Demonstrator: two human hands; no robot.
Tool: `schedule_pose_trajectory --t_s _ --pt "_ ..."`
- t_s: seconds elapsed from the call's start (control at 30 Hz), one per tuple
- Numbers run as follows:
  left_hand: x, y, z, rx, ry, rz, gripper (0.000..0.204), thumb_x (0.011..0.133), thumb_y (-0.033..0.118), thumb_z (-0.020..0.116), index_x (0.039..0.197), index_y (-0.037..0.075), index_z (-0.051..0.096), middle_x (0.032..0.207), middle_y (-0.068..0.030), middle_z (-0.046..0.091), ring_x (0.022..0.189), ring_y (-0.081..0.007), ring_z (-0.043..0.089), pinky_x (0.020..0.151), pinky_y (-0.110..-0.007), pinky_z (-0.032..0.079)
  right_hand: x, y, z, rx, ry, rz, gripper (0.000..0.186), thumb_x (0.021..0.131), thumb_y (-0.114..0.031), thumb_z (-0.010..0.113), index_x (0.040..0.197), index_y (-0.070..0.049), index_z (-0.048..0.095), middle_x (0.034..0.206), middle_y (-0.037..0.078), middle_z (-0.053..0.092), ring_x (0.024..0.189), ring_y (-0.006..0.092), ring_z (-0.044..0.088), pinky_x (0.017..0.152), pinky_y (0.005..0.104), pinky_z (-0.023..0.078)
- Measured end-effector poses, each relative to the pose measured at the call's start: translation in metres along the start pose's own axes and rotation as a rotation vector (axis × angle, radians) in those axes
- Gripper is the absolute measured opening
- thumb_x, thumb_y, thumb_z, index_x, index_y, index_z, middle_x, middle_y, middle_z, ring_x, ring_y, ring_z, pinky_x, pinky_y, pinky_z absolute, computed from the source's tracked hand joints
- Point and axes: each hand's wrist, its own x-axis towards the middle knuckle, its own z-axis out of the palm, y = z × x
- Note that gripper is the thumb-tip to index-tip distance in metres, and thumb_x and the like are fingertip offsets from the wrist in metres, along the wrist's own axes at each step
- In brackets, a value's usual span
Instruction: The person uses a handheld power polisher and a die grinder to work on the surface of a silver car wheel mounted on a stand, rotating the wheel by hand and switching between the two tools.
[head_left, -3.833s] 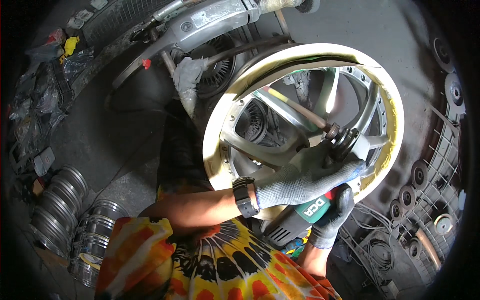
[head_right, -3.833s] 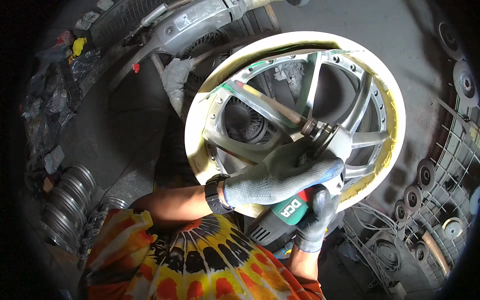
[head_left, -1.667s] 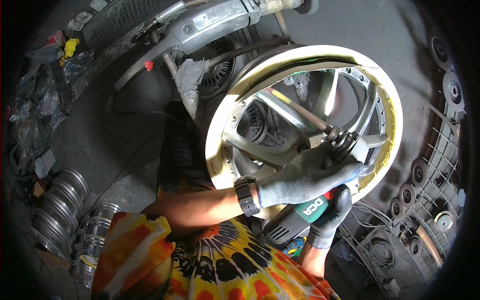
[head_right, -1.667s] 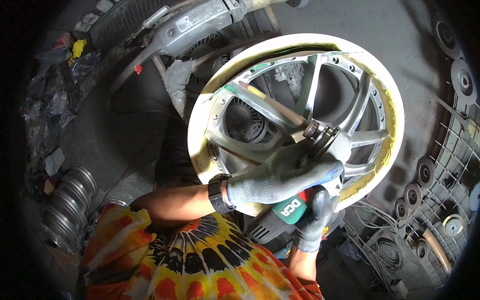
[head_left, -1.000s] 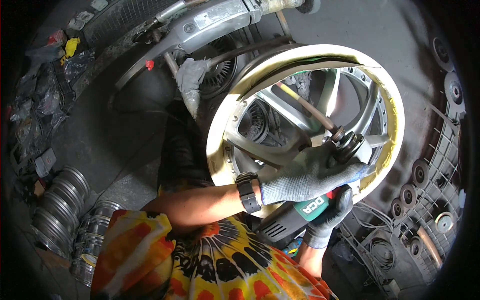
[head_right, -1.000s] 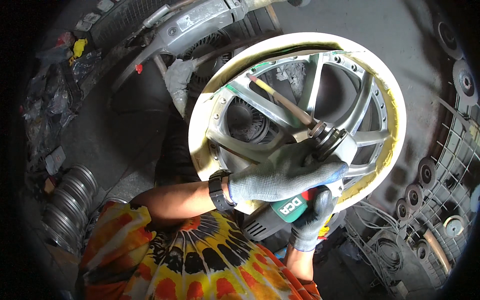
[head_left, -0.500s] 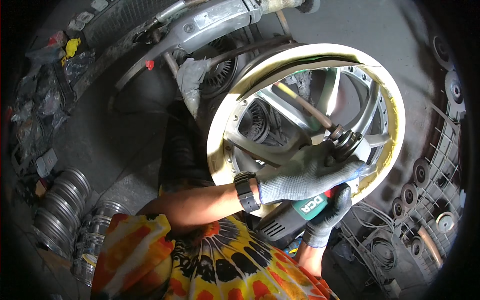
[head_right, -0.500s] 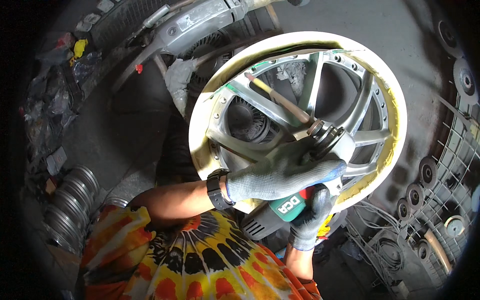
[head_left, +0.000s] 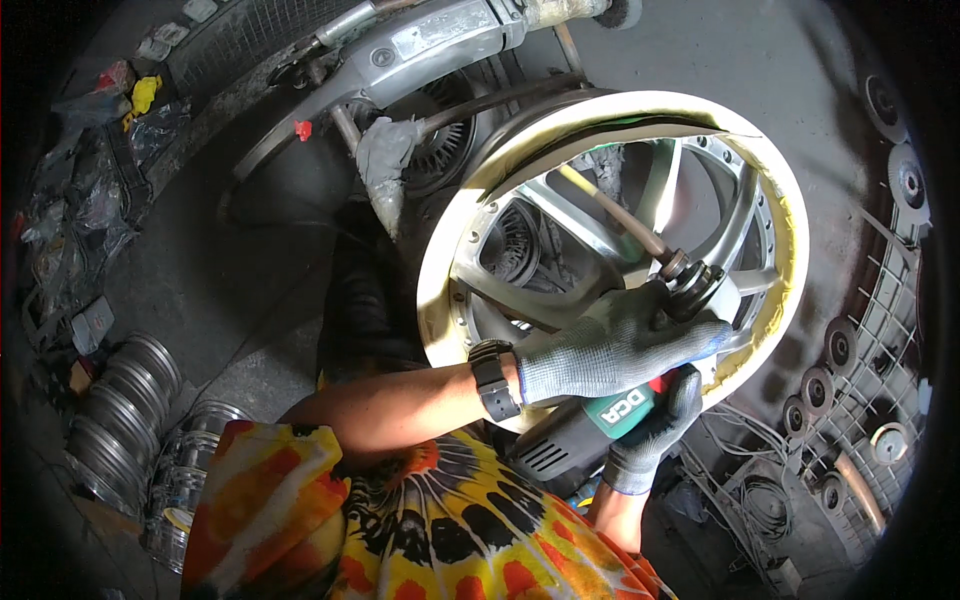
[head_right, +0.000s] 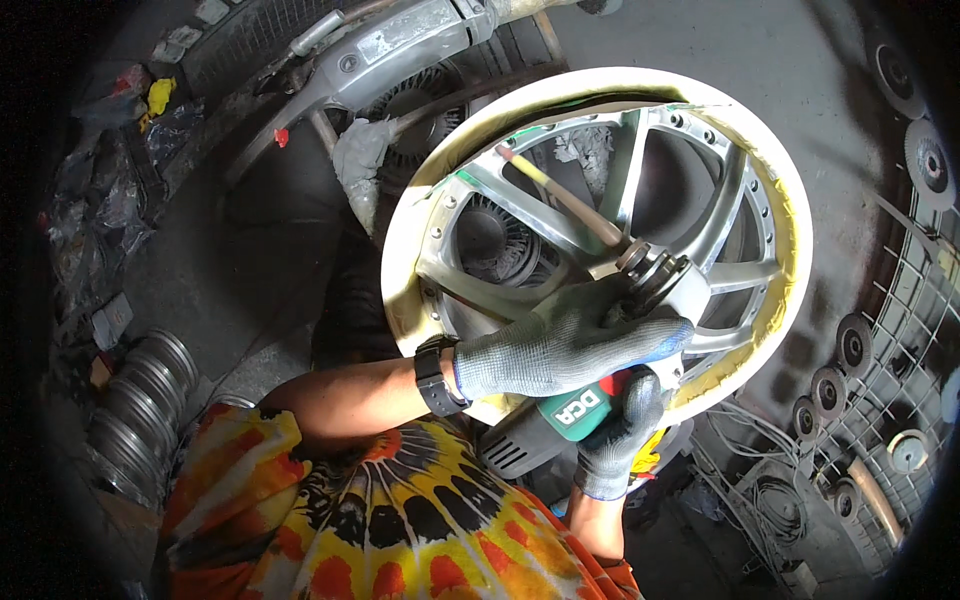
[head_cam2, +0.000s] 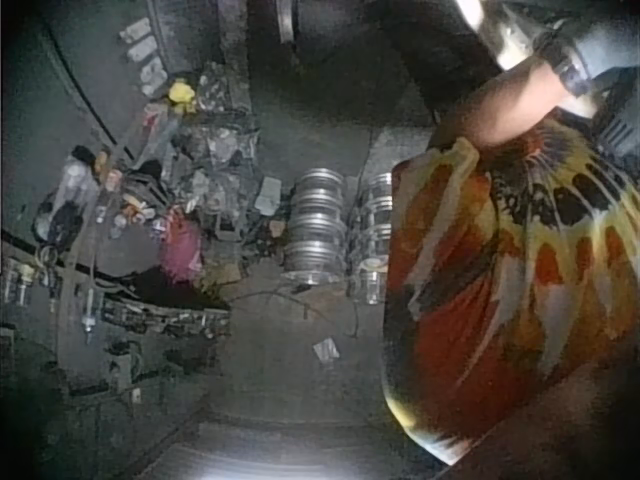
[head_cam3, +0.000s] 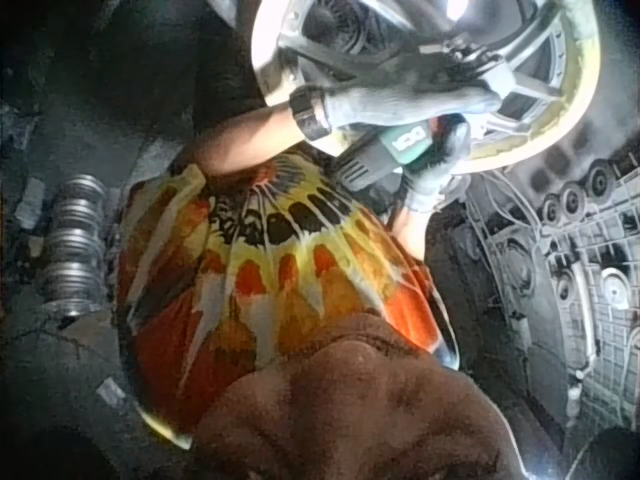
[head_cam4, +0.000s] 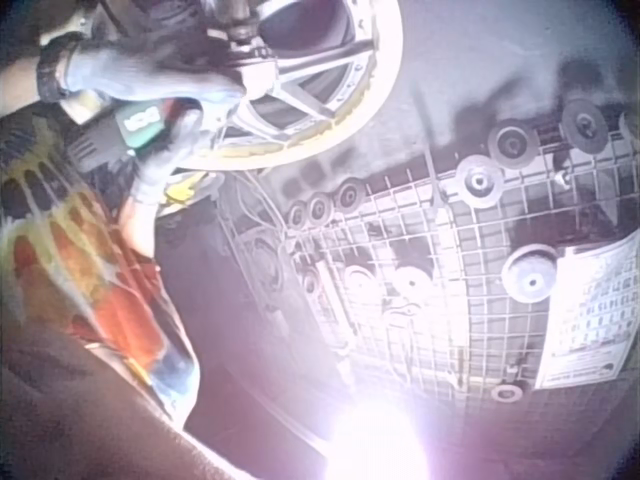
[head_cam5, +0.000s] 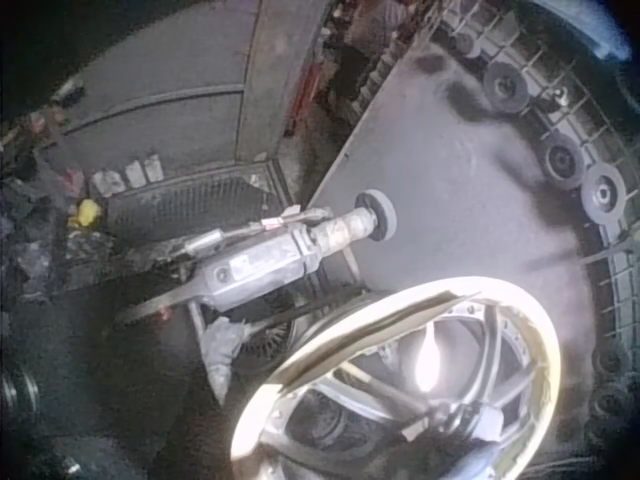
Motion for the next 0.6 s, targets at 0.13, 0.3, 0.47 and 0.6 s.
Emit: schedule_pose_trajectory --t_s 0.13,0.3,0.47,0.6 --pt "-0.002 -0.003 0.002 0.026 0.034 0.008 0.024 0.099 0.024 0.060 0.121 0.014 0.063 0.121 -0.0090 0.063 0.118 -0.0269 0.055 0.115 -0.048 0.024 0.004 0.002 -0.006 -0.086 -0.073 -0.016 0.056 0.101 -0.041 0.053 0.139 -0.001 0.050 0.130 0.010 0.060 0.117 0.0197 0.059 0.103 0.0371 0.045" --pt "0.002 0.004 0.001 -0.018 -0.008 -0.033 0.024 0.099 0.025 0.060 0.119 0.013 0.063 0.119 -0.0113 0.063 0.118 -0.0282 0.054 0.113 -0.048 0.028 0.004 0.002 -0.005 -0.132 -0.017 -0.073 0.055 0.101 -0.041 0.051 0.138 -0.001 0.050 0.129 0.011 0.060 0.117 0.0201 0.059 0.103 0.0369 0.045" --pt "0.004 0.003 0.000 -0.052 0.024 0.003 0.022 0.100 0.022 0.059 0.119 0.014 0.064 0.119 -0.0101 0.063 0.117 -0.0291 0.056 0.111 -0.050 0.030 0.000 0.000 0.001 -0.092 -0.012 -0.038 0.057 0.101 -0.042 0.051 0.138 0.001 0.050 0.130 0.012 0.060 0.116 0.0208 0.059 0.103 0.0373 0.045" --pt "-0.002 -0.005 0.002 0.285 0.037 0.207 0.025 0.098 0.018 0.060 0.123 0.015 0.063 0.123 -0.0104 0.063 0.118 -0.0335 0.056 0.109 -0.054 0.033 -0.005 -0.004 0.006 0.030 0.001 0.034 0.058 0.101 -0.043 0.051 0.137 0.001 0.051 0.128 0.012 0.061 0.116 0.0208 0.059 0.103 0.0369 0.045"
